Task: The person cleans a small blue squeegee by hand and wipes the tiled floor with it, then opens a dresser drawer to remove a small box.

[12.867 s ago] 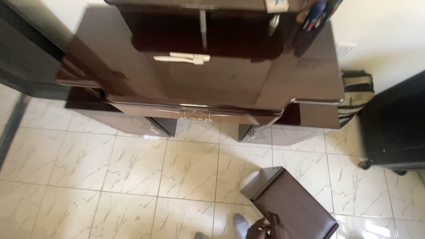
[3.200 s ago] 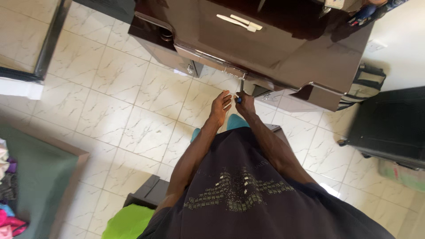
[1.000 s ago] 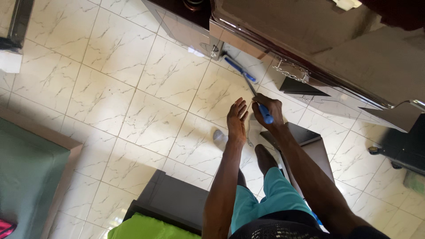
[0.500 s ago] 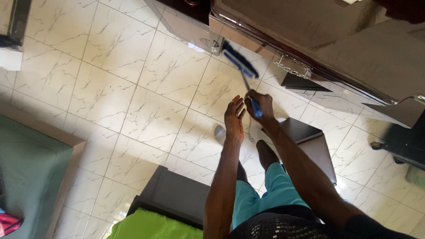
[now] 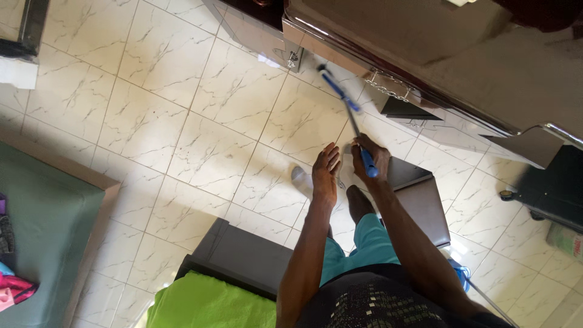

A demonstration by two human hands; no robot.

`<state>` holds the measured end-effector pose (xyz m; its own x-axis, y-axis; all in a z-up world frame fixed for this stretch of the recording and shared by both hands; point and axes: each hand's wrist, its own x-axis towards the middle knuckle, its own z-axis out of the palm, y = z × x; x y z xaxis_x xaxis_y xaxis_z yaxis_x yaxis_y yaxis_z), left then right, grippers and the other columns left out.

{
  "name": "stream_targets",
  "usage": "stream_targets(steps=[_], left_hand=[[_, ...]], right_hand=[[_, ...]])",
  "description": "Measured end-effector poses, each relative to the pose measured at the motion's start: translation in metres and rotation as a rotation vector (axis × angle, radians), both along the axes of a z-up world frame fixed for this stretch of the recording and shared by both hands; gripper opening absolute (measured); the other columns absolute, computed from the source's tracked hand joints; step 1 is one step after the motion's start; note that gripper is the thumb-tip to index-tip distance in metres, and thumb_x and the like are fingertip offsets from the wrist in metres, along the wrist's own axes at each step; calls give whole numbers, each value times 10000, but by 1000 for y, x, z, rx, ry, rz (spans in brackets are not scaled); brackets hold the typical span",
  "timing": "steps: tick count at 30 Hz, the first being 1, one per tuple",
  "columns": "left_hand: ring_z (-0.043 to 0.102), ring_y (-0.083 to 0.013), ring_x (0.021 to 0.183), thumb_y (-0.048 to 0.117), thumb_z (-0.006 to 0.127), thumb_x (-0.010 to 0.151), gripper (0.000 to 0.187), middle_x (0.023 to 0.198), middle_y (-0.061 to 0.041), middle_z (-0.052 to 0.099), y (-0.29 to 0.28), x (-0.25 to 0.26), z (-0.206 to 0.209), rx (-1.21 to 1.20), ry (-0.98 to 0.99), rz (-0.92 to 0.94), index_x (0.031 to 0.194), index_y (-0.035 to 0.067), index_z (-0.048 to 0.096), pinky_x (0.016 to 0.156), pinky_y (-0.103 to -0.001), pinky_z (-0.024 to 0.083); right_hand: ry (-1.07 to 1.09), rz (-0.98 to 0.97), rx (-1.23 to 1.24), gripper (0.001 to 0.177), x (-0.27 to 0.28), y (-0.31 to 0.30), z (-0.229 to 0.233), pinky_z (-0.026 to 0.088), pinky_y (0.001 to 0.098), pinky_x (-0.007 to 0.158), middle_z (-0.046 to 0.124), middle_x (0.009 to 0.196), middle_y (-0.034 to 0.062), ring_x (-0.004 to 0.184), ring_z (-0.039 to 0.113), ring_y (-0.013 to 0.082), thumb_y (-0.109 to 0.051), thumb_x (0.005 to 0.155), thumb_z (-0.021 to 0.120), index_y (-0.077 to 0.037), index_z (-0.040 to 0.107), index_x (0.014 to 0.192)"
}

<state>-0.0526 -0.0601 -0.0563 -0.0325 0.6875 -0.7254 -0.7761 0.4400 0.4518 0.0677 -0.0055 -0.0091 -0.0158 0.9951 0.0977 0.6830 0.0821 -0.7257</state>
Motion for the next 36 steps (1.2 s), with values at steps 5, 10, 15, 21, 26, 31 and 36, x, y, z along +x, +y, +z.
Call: stream_targets(steps=[5,10,15,21,26,31,36], left_hand=[[486,-257,1401,403,422,1081,520,1475,-139,566,-4,8,0,24,47,-50,1465,70,531,1163,-413,367],[513,-237,1371,399,414,1076,514,1445,-112,601,-11,-1,-7,-39,65,-41,1444,74,564,1149,-407,379],[509,-228,1369,420,422,1066,521,1443,-117,598,-14,-2,-6,-32,80,-39,1443,91,564,1146,-403,370],[493,-235,1399,442,444,1054,535,1479,-122,571,-16,-5,-3,-35,94,-53,1452,103,560,1152,-405,371],[493,-240,1400,448,476,1050,533,1496,-132,558,-19,-9,-3,-62,81,-53,1447,103,560,1148,-407,379],[479,-233,1398,396,448,1035,523,1537,-82,512,-24,-19,4,-126,90,-2,1462,117,566,1128,-416,390],[437,-218,1456,362,442,1068,488,1576,-86,486,-32,-47,16,-152,52,119,1486,128,536,1184,-376,337]], right_hand=[[-8,-44,-116,95,0,1,-17,583,390,693,762,907,156,762,752,313,-57,948,669,-20,756,958],[39,-177,-205,110,-19,-13,-26,613,328,692,779,850,140,739,778,244,-129,908,744,-56,799,970],[196,-123,-75,145,-24,-24,-8,608,309,735,783,904,156,789,785,242,-113,881,778,-27,784,997],[164,-173,-78,87,-34,-31,6,549,308,610,710,713,131,604,714,205,-69,915,723,-4,762,958],[56,-38,49,56,-27,-38,-11,526,341,655,704,754,127,598,684,229,-52,960,675,-19,716,942],[208,-156,-278,127,-61,-53,-26,526,294,517,730,709,102,536,693,173,-139,949,712,-26,756,988],[325,-131,-198,142,-94,-58,-37,523,283,533,734,724,127,592,698,155,-105,936,735,34,748,964]])
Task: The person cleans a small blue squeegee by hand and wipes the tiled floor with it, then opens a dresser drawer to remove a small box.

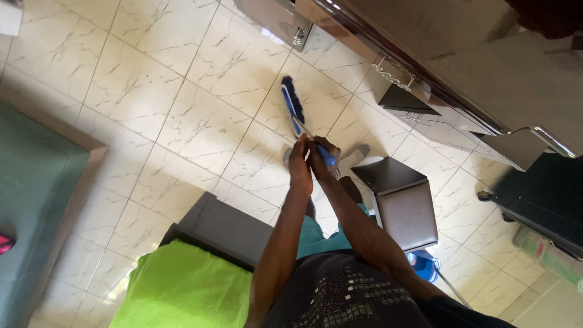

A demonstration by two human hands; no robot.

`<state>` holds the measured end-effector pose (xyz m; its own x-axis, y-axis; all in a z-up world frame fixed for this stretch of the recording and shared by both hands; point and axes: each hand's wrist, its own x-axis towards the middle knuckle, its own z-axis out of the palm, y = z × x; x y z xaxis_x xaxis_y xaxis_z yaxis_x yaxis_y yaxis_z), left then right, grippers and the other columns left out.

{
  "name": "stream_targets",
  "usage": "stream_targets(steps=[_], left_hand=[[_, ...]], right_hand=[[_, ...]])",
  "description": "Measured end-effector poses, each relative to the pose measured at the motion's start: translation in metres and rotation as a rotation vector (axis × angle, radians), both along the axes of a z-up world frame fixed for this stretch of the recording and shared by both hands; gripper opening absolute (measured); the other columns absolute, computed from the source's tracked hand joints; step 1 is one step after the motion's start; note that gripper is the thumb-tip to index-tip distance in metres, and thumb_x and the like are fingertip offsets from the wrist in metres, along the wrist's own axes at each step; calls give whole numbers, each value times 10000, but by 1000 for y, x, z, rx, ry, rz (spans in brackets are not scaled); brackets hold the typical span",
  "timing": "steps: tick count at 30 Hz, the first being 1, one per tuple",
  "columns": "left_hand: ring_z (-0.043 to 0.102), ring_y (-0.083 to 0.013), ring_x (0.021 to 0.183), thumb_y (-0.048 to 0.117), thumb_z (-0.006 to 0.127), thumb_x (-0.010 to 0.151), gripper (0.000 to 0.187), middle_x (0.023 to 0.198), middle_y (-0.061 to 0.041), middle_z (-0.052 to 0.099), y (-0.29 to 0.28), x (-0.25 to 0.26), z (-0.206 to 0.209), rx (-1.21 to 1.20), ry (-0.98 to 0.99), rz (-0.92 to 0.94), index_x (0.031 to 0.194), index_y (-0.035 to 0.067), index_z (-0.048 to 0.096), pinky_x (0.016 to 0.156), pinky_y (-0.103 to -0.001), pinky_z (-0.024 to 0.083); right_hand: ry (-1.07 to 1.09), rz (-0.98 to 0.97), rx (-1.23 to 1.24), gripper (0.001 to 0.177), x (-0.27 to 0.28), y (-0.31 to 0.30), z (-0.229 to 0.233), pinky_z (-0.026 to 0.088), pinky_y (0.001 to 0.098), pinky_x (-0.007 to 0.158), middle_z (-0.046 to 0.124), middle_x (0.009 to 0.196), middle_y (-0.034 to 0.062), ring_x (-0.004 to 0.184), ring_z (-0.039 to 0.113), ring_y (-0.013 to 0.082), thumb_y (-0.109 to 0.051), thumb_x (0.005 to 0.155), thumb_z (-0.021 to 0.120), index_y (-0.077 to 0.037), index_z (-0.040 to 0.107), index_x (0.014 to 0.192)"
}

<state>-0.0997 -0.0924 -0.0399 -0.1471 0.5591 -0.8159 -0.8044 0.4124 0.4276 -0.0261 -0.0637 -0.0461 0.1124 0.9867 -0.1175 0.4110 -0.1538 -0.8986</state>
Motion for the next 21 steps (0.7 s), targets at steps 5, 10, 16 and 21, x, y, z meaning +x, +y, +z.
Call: stream_targets(steps=[5,10,16,21], left_hand=[[441,-272,1459,387,422,1078,506,1563,-137,491,-5,-9,14,48,11,7,1495,118,520,1200,-400,350],[427,-249,1461,403,420,1070,520,1571,-106,478,-21,6,21,32,0,-61,1506,129,496,1197,-390,332],[460,-270,1409,409,469,1058,523,1535,-117,509,-42,9,23,-24,-11,-16,1484,114,536,1134,-414,359],[465,-246,1405,410,443,1054,526,1537,-53,522,-50,-9,16,-56,1,103,1478,116,544,1140,-408,363]], right_hand=[[104,-19,68,154,12,-1,9,543,278,621,750,830,159,698,703,168,-54,908,730,78,736,987],[-7,-129,5,153,22,-16,21,517,270,614,738,785,116,679,673,137,-89,961,717,52,741,1015],[18,-117,-95,182,0,-21,10,487,278,561,708,729,96,626,628,121,-147,979,685,13,765,1010],[137,-132,-367,204,-43,-20,2,535,256,591,726,729,67,638,672,126,-184,959,709,7,756,1010]])
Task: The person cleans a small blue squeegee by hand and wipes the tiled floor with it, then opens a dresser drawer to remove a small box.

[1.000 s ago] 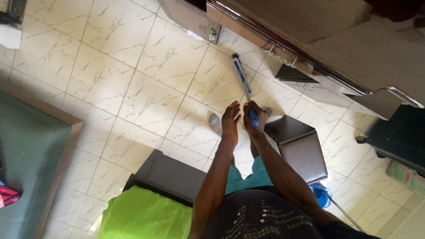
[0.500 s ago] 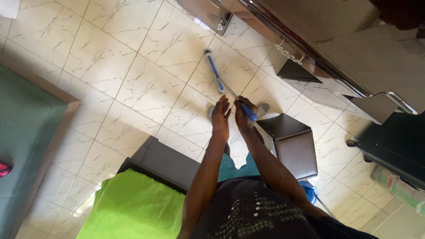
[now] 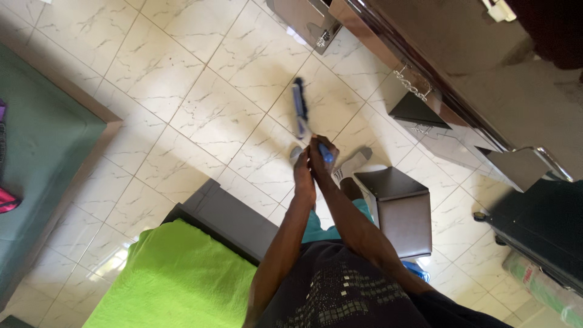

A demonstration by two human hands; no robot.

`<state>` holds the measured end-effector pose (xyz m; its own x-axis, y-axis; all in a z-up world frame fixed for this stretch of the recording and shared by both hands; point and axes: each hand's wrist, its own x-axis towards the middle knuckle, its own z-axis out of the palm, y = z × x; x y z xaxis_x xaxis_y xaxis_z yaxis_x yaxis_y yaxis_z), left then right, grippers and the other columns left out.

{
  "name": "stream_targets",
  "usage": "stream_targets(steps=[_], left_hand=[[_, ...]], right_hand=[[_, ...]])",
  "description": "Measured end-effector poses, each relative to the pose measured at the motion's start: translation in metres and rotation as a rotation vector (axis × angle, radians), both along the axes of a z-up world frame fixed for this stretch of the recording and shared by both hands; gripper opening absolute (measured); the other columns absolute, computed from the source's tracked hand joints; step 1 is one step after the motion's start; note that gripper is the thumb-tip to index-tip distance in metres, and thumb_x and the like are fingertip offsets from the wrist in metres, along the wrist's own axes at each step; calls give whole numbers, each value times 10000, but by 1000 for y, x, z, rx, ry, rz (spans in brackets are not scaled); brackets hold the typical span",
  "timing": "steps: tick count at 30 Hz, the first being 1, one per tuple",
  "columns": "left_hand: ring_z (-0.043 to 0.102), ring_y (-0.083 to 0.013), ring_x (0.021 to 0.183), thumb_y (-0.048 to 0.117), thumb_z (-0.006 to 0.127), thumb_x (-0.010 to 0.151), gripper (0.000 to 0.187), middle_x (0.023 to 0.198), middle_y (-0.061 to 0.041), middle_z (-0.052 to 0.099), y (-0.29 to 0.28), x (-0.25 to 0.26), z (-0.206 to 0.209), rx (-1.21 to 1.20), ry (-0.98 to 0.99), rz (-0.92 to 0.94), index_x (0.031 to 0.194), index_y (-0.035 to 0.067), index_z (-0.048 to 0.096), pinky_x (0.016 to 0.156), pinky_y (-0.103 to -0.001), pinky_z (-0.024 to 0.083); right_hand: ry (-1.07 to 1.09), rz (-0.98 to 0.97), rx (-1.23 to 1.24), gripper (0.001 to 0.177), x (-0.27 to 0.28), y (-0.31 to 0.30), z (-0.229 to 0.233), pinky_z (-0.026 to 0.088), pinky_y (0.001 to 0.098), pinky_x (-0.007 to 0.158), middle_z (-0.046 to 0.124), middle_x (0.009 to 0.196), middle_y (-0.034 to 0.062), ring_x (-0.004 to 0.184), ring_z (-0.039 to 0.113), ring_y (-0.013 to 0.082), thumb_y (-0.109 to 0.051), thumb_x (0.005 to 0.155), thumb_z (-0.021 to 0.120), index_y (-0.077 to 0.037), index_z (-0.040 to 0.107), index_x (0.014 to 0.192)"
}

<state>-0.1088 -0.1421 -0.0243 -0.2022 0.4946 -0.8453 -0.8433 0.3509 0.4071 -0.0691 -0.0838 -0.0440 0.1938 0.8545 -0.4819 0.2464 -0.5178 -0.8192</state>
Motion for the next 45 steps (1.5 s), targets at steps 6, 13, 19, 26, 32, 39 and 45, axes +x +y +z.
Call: stream_targets(steps=[6,13,19,26,32,39,45], left_hand=[[456,-260,1428,415,393,1068,556,1546,-99,510,4,-23,9,10,52,26,1497,79,500,1182,-398,339],[392,-255,1497,434,379,1081,580,1606,-117,444,6,-26,13,70,59,26,1515,56,454,1249,-389,269],[392,-294,1490,439,382,1080,597,1602,-154,431,2,-32,10,83,66,54,1518,42,464,1239,-414,284],[362,-299,1505,450,357,1087,609,1626,-170,398,-4,-52,16,76,73,60,1524,37,445,1240,-407,277],[381,-299,1494,451,355,1075,611,1616,-158,410,-1,-69,37,91,91,50,1530,53,442,1229,-408,292],[415,-289,1480,438,375,1087,587,1596,-158,442,0,-86,37,142,88,70,1523,55,463,1215,-410,319],[437,-321,1446,453,402,1075,605,1579,-178,465,7,-98,33,143,101,27,1515,48,491,1193,-425,341]], right_hand=[[339,-193,7,207,-11,6,-24,630,284,776,737,896,114,824,749,187,-127,937,736,65,727,1012],[183,-139,123,213,9,4,-5,647,297,796,731,896,121,832,719,160,-137,954,738,66,741,1020],[-37,-50,56,232,-15,-2,-9,570,301,695,726,825,109,769,677,152,-183,964,727,37,750,1035],[330,-100,27,311,-39,8,-18,646,286,767,705,862,103,777,728,159,-235,982,727,76,706,979],[-115,239,111,267,-50,8,49,519,350,632,714,715,134,607,649,200,-248,986,746,17,771,964],[-211,637,403,192,-40,16,82,590,394,686,754,814,169,733,755,324,-196,880,757,-28,760,973],[-242,829,452,223,-38,26,74,596,424,703,742,826,198,755,742,366,-167,827,767,-32,755,1005]])
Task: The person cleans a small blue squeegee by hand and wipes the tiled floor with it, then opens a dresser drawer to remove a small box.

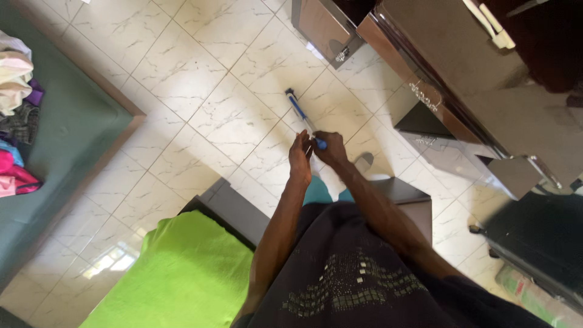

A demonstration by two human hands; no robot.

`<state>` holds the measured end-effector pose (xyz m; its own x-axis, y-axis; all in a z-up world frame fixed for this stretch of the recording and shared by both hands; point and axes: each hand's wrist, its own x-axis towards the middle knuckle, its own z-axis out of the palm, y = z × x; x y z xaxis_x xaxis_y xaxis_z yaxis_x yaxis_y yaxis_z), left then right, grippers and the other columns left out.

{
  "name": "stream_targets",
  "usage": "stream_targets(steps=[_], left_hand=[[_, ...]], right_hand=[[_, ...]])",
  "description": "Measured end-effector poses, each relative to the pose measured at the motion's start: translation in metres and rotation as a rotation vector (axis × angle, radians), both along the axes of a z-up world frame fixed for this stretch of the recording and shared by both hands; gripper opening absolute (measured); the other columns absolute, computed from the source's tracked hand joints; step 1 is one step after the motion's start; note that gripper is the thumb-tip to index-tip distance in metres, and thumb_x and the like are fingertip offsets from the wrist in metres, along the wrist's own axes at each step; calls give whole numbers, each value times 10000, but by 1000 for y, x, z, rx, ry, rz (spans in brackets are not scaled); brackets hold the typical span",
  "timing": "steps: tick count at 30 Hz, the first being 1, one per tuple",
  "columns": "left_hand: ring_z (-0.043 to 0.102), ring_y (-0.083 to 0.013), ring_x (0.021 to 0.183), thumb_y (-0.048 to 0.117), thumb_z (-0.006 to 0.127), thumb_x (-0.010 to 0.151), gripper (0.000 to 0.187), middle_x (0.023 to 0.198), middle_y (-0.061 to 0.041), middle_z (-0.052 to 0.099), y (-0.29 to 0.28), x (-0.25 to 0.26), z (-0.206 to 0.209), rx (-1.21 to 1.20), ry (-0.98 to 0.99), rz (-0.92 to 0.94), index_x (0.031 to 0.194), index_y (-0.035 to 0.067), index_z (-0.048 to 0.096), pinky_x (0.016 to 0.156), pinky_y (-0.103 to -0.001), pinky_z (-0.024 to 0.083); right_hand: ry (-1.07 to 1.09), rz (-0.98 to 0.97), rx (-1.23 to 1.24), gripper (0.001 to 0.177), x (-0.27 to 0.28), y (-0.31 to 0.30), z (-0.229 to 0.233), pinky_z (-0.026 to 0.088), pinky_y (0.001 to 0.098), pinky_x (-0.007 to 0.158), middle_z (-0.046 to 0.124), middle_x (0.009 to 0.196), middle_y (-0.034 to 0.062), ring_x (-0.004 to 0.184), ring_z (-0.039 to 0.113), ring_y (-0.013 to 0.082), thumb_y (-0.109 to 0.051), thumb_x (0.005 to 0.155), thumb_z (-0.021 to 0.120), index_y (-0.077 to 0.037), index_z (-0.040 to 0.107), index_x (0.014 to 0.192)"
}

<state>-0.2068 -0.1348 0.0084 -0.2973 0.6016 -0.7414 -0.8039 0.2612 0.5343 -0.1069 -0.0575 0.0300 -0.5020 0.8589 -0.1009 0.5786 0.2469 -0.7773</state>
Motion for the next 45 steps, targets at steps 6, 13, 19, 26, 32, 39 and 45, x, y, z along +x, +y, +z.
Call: stream_targets(steps=[6,13,19,26,32,39,45], left_hand=[[367,-313,1507,498,392,1066,663,1617,-200,402,6,-5,25,63,15,-76,1534,32,444,1234,-430,280],[269,-325,1553,522,347,1082,696,1652,-216,314,26,-12,51,102,39,-138,1575,30,361,1266,-430,229],[300,-340,1539,502,349,1068,686,1632,-224,343,33,-20,44,99,66,-71,1551,16,390,1257,-443,235],[297,-333,1535,497,332,1070,677,1630,-221,348,49,-29,56,25,44,17,1550,25,407,1259,-434,230],[313,-344,1533,498,372,1062,680,1622,-231,364,74,-32,54,35,59,119,1538,15,414,1253,-438,246],[331,-344,1524,484,378,1063,662,1612,-241,378,109,-23,52,-21,64,203,1531,18,421,1247,-445,262],[348,-350,1513,478,379,1062,657,1608,-237,389,140,-22,49,-31,65,299,1522,13,435,1245,-444,274]], right_hand=[[14,-104,18,140,10,7,14,584,425,675,726,792,206,731,736,371,-157,870,748,-37,759,941],[33,-183,218,127,6,26,-2,567,453,700,726,801,178,727,712,380,-147,904,719,-39,738,968],[30,-142,146,126,-18,50,-24,553,445,665,723,781,188,710,708,385,-155,886,723,-39,766,912],[168,-191,18,133,-38,73,7,552,391,656,730,789,202,689,731,317,-121,883,687,-11,756,914],[123,-130,129,129,-41,108,15,544,393,617,710,718,200,660,722,347,-127,892,704,-21,777,898],[104,-134,24,143,-53,158,-10,526,382,599,694,678,198,608,706,292,-141,914,727,-5,767,894],[256,-9,-74,138,-63,196,-14,544,360,626,716,707,181,624,697,251,-138,901,740,-1,752,907]])
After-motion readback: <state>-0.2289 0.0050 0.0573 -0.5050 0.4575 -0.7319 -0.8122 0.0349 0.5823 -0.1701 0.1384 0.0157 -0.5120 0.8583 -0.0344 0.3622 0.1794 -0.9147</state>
